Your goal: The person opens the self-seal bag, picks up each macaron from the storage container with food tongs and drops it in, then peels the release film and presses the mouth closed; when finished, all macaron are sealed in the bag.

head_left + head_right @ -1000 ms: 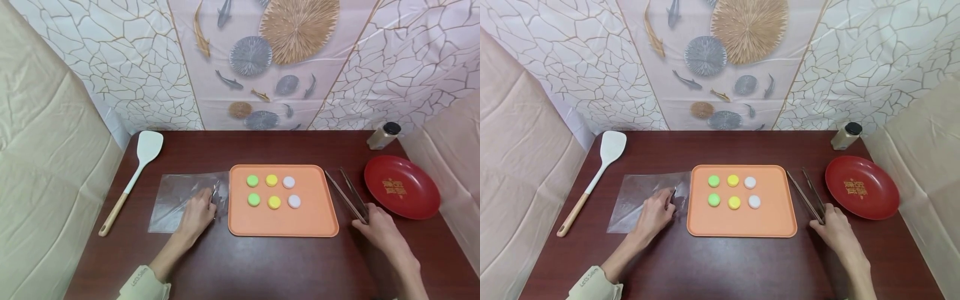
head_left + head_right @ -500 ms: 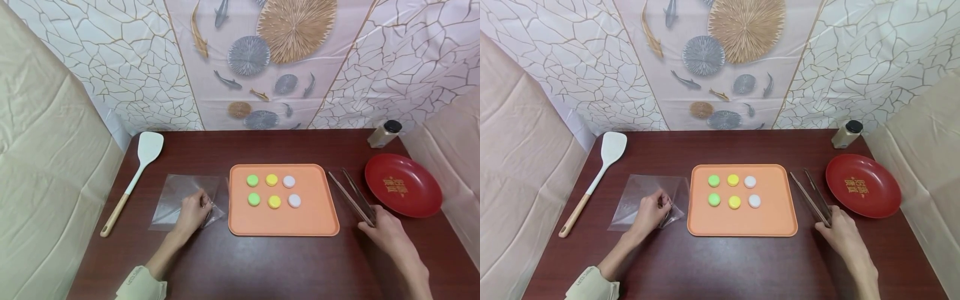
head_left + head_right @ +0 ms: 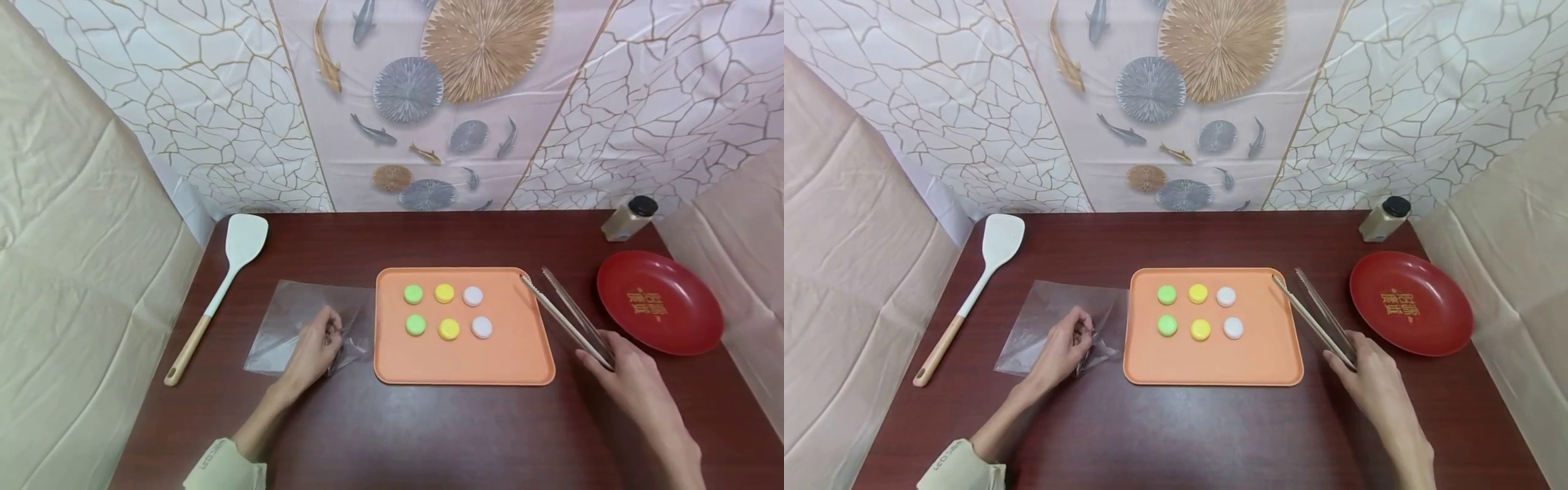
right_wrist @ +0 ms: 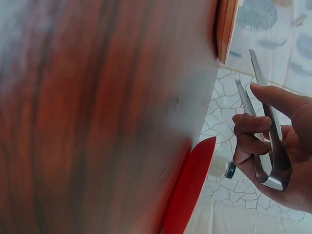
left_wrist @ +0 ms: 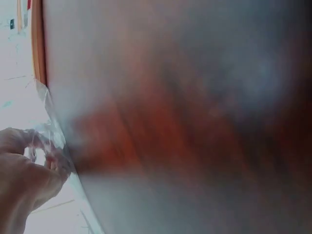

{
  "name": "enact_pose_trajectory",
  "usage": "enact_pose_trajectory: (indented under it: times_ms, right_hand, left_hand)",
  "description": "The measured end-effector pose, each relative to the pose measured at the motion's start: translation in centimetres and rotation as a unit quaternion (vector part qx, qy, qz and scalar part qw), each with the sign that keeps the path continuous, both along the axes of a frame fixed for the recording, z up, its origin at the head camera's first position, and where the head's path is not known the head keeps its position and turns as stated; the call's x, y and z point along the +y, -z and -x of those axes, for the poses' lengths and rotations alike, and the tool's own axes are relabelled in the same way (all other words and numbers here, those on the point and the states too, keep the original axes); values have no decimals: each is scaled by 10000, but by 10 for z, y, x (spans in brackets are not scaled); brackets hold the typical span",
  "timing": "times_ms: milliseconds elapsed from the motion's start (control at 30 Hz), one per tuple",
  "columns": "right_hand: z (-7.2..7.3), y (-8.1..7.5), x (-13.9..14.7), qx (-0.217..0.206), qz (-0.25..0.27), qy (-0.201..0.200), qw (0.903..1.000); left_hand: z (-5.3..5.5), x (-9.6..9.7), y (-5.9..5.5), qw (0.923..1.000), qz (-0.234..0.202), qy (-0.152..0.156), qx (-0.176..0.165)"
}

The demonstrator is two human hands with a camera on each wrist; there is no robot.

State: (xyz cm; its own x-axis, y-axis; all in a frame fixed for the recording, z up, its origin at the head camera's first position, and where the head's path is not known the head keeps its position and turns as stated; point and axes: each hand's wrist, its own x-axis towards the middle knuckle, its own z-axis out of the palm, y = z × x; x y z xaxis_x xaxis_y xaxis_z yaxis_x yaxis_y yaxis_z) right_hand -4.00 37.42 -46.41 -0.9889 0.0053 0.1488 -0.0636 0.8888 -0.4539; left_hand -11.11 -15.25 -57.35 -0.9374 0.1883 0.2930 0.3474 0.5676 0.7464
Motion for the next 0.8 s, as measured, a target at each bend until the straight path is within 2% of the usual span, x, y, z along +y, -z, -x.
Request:
enact_pose_trajectory:
  times_ms: [133, 233, 400, 533, 633, 800]
  right_hand:
    - [-1, 1, -5, -100, 18, -94, 9999]
    - [-2, 2, -9, -135, -21, -167, 9998]
    - [-2, 2, -12, -267, -94, -323, 9991]
    - [1, 1, -13, -437, -182, -493, 9977]
    - [2, 2, -12, -235, -270, -662, 9972]
    - [4, 2, -13, 241, -422, -899, 9948]
  left_hand:
    - [-2, 1, 2, 9997, 51, -50, 227]
    - [-2, 2, 4, 9997, 80, -180, 148]
    - [-3, 3, 5, 9983, 384, -439, 48]
    - [-5, 8, -1, 9971, 530, -455, 307]
    - [-7, 13, -6, 9966, 619, -304, 462]
    - [-10, 22, -11, 9936, 1017, -128, 472]
